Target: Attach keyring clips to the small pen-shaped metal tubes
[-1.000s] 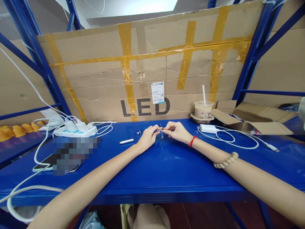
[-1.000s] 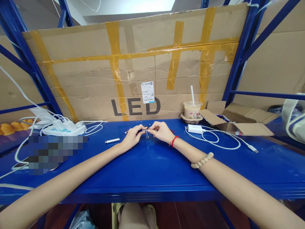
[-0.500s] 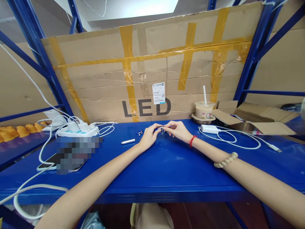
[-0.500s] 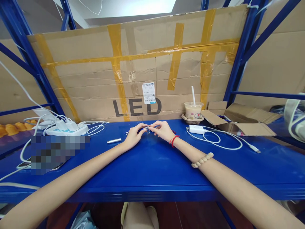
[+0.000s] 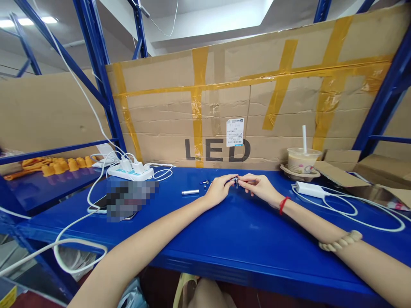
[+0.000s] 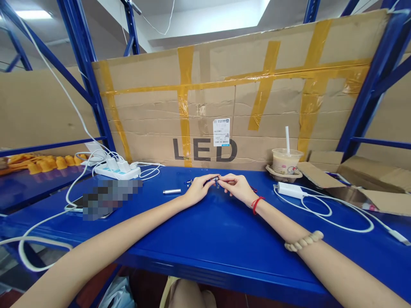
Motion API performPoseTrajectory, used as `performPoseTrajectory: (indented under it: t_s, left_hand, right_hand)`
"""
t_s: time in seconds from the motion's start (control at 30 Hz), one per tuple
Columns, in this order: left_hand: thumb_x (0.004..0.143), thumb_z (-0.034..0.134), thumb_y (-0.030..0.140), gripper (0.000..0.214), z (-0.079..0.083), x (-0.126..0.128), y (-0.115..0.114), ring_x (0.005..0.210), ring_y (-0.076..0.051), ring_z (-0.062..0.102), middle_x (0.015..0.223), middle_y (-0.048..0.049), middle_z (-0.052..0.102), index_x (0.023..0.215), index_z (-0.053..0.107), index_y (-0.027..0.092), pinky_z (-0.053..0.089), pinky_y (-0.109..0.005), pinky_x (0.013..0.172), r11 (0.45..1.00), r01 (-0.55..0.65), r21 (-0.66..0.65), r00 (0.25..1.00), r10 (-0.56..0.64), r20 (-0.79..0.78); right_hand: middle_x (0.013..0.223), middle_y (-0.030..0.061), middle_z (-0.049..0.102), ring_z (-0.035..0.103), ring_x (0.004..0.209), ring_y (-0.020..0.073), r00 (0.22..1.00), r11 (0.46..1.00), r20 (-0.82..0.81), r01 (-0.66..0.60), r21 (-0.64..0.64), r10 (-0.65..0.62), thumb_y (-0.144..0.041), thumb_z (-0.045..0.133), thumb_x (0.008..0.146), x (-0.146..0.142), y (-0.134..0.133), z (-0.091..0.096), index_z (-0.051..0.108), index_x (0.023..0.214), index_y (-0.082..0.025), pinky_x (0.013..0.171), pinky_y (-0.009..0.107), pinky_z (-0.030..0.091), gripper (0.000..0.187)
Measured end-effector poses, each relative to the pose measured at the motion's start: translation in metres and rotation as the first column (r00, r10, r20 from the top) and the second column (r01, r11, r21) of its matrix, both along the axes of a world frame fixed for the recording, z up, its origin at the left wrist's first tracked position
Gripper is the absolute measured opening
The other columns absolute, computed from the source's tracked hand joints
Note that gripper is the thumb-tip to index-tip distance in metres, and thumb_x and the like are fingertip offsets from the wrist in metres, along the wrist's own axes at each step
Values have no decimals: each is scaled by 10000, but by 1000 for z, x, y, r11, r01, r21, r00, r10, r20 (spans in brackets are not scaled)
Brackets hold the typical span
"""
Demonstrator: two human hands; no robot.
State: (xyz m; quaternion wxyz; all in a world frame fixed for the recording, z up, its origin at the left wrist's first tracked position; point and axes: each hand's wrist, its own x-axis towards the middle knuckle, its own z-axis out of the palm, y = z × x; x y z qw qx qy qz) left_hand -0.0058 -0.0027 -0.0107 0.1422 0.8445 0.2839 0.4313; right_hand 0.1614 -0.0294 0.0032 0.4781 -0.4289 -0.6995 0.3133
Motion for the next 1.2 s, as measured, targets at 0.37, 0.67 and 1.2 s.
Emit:
performPoseTrajectory:
  t_s: [0.37,0.67,1.2]
  left_hand:
    - [853,397,188,250,1,-2,0,860,-143,599,955,-34,646,1035,570,186,446,-249,815,999,-53,-8,998,53,-30]
    - [870,349,247,215,2,0,0,704,-138,567,728,4,582,1019,499,204,443,-252,689,992,-106,-69,985,95,-146]
    - [870,315,202,228,7,5,-11,932,-230,574,1016,-87,602,986,508,171,453,-329,767,994,-21,110,931,60,-361]
  right_hand:
    - [930,70,537,495,470,43,992,994,79,-101,33,98,-411,575,691,-4,-1,-5,683,942,-175,335,180,397,361]
    - [792,72,616,493,434,61,998,996,54,35,87,-40,-429,592,694,-6,-2,1,668,841,-110,343,184,385,359]
    - [1222,82,518,516,1051,186,993,997,115,22,69,-30,-421,339,876,-19,-10,-4,499,1202,-208,838,318,453,421]
